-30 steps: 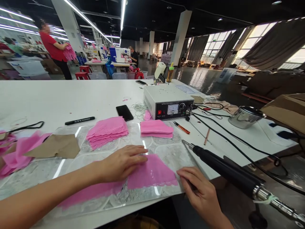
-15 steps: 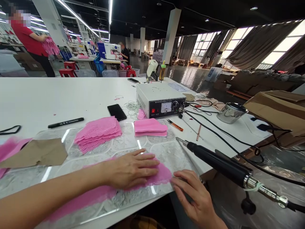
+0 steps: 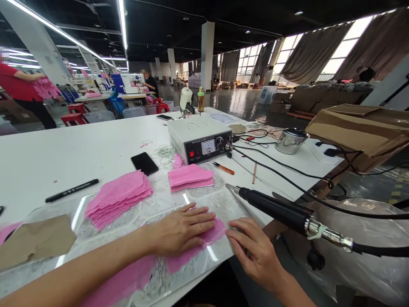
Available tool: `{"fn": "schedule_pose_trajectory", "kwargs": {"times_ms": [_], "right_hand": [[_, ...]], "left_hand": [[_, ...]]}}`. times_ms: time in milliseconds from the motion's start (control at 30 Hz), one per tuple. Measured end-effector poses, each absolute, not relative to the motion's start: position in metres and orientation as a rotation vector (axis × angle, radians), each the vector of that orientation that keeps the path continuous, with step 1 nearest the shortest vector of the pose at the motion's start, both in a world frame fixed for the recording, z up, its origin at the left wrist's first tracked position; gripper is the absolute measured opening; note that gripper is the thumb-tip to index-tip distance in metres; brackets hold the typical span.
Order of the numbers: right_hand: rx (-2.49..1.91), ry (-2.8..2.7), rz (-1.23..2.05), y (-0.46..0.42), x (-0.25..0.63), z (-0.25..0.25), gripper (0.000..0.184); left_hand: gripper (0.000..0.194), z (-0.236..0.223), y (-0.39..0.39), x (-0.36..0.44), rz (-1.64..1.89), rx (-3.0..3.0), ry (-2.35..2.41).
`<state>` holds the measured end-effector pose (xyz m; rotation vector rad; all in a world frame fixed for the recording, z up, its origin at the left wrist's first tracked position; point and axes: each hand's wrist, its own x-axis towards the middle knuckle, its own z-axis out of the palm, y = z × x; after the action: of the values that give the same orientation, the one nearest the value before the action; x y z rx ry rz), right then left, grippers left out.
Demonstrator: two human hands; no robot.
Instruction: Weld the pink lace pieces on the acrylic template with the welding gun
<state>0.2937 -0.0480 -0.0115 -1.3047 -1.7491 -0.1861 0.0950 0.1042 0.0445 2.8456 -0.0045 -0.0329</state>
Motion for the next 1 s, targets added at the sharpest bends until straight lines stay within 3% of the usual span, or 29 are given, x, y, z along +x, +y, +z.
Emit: {"fn": "schedule_pose_trajectory", "kwargs": {"times_ms": [1000], "right_hand": [[-1.306, -1.641, -0.313, -0.044, 0.288, -0.017, 0.023]], "left_hand": [[0.045, 0.045, 0.109, 0.107, -0.088, 2.817, -0.184]]}}
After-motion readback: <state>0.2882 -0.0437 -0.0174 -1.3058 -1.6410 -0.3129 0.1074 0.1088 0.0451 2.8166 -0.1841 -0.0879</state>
